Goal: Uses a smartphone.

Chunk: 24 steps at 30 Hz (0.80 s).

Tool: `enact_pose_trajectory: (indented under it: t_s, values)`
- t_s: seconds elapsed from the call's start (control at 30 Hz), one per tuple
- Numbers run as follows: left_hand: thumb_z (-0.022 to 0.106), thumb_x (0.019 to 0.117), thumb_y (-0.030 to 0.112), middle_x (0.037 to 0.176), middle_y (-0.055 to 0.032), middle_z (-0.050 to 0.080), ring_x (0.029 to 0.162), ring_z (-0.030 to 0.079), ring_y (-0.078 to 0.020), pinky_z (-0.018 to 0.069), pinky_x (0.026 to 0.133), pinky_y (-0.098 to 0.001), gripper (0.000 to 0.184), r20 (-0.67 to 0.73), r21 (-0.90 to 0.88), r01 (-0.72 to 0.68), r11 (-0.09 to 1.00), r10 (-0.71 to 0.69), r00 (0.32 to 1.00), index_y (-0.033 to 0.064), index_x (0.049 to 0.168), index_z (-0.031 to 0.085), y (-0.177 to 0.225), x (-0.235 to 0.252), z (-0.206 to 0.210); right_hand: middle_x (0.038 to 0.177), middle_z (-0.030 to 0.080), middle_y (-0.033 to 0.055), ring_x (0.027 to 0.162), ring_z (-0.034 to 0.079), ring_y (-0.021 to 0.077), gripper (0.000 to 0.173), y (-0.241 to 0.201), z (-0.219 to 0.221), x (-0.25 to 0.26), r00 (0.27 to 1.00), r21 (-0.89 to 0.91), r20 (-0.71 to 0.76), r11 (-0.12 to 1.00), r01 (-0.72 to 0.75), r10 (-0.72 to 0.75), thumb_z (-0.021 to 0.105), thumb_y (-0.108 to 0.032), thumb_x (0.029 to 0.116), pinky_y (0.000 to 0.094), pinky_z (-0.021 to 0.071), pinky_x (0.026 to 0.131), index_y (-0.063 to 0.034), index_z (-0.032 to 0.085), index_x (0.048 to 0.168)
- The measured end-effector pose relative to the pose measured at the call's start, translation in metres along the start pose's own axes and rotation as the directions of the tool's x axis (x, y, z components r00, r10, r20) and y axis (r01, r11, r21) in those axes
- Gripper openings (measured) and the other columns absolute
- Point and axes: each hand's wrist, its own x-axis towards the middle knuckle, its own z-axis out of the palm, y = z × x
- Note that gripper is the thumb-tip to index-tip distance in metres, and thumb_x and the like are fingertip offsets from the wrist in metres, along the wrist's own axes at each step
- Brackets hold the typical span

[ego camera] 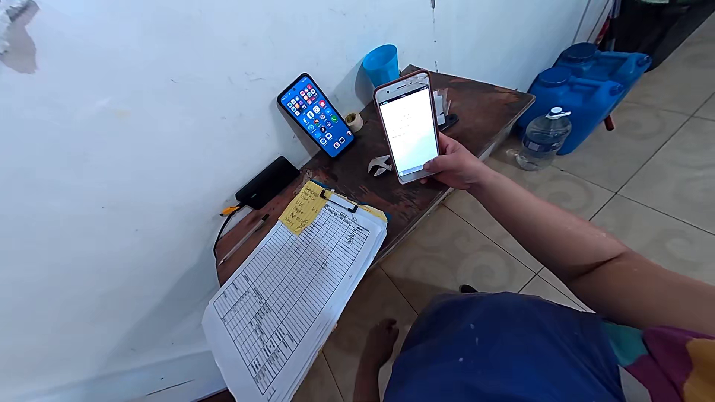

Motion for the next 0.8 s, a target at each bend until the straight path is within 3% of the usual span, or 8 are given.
enact_pose_trajectory:
  t_s: [0.07,0.17,0.23,0.3,0.37,0.43,0.57,0.8]
  values:
    - [0.047,0.1062,0.013,0.133,-0.0278,0.061,0.121,0.061,-0.0334,0.0469,0.106,-0.0458,0.040,-0.084,-0.134,-0.330,0.935,0.321,0.943,-0.0097,0.138,0.054,0.050,-0.039,-0.030,0.094,0.074,-0.0041,0.073,0.071,0.0067,0.045,-0.001,0.000,0.000,1.000,-0.009,0.007,1.000,-0.007,0.007,0.055,0.003,0.0770,0.0233,0.0600,0.060,-0.0137,0.050,0.119]
    - [0.048,0.1041,0.027,0.123,-0.0209,0.067,0.112,0.064,-0.0147,0.0524,0.096,-0.0310,0.047,-0.358,-0.070,-0.835,0.545,0.768,0.531,-0.0144,0.123,0.062,0.120,-0.067,-0.052,0.095,0.075,-0.0042,0.074,0.072,0.0067,0.044,-0.002,0.000,0.000,1.000,-0.002,0.010,1.000,-0.013,0.013,0.053,0.002,0.0775,0.0235,0.0602,0.059,-0.0140,0.051,0.118]
    - [0.048,0.1022,0.022,0.125,-0.0228,0.064,0.116,0.061,-0.0147,0.0515,0.097,-0.0314,0.045,-0.595,0.056,-0.914,0.401,0.749,0.292,-0.0162,0.122,0.059,0.172,-0.066,-0.063,0.096,0.074,-0.0022,0.075,0.072,0.0083,0.041,-0.002,-0.001,0.001,1.000,0.014,0.000,1.000,-0.027,0.027,0.050,0.001,0.0807,0.0244,0.0601,0.058,-0.0133,0.051,0.119]
    - [0.047,0.0966,0.012,0.133,-0.0262,0.054,0.122,0.056,-0.0208,0.0484,0.100,-0.0359,0.045,-0.786,0.082,-0.925,0.372,0.595,0.169,-0.0167,0.131,0.050,0.216,-0.052,-0.071,0.098,0.074,-0.0006,0.076,0.072,0.0093,0.038,-0.003,0.000,0.001,0.999,0.021,-0.009,0.999,-0.035,0.035,0.044,-0.002,0.0854,0.0251,0.0603,0.058,-0.0131,0.050,0.121]
    - [0.042,0.0993,0.013,0.152,-0.0304,0.037,0.137,0.044,-0.0286,0.0407,0.109,-0.0401,0.056,-0.841,0.018,-0.933,0.360,0.511,0.181,-0.0130,0.148,0.034,0.248,-0.033,-0.082,0.100,0.073,-0.0009,0.078,0.072,0.0090,0.036,-0.003,0.001,0.001,0.999,0.014,-0.006,0.999,-0.033,0.033,0.038,-0.006,0.0898,0.0249,0.0595,0.059,-0.0141,0.049,0.123]
    - [0.034,0.1042,0.019,0.154,-0.0250,0.037,0.137,0.045,-0.0217,0.0401,0.111,-0.0365,0.058,-0.835,-0.089,-0.941,0.327,0.490,0.249,-0.0058,0.156,0.025,0.267,-0.018,-0.088,0.101,0.073,-0.0014,0.078,0.071,0.0087,0.036,-0.004,0.001,0.000,0.999,0.013,-0.003,0.999,-0.032,0.032,0.036,-0.009,0.0909,0.0246,0.0590,0.059,-0.0150,0.048,0.124]
    - [0.024,0.1084,0.022,0.135,-0.0122,0.053,0.110,0.060,-0.0065,0.0511,0.095,-0.0265,0.050,-0.789,-0.270,-0.937,0.223,0.507,0.348,-0.0003,0.152,0.033,0.278,-0.007,-0.089,0.100,0.072,0.0007,0.075,0.071,0.0093,0.034,-0.004,0.001,0.000,0.999,0.020,-0.015,0.999,-0.051,0.051,0.033,-0.010,0.0942,0.0239,0.0582,0.059,-0.0141,0.047,0.125]
    - [0.031,0.1055,0.012,0.131,-0.0098,0.056,0.101,0.062,-0.0050,0.0530,0.086,-0.0233,0.049,-0.780,-0.294,-0.938,0.185,0.521,0.348,0.0003,0.153,0.034,0.269,0.000,-0.088,0.100,0.073,0.0004,0.080,0.072,0.0095,0.034,-0.001,0.001,0.000,0.999,0.006,-0.019,0.999,-0.048,0.048,0.038,-0.008,0.0927,0.0254,0.0601,0.063,-0.0131,0.048,0.125]
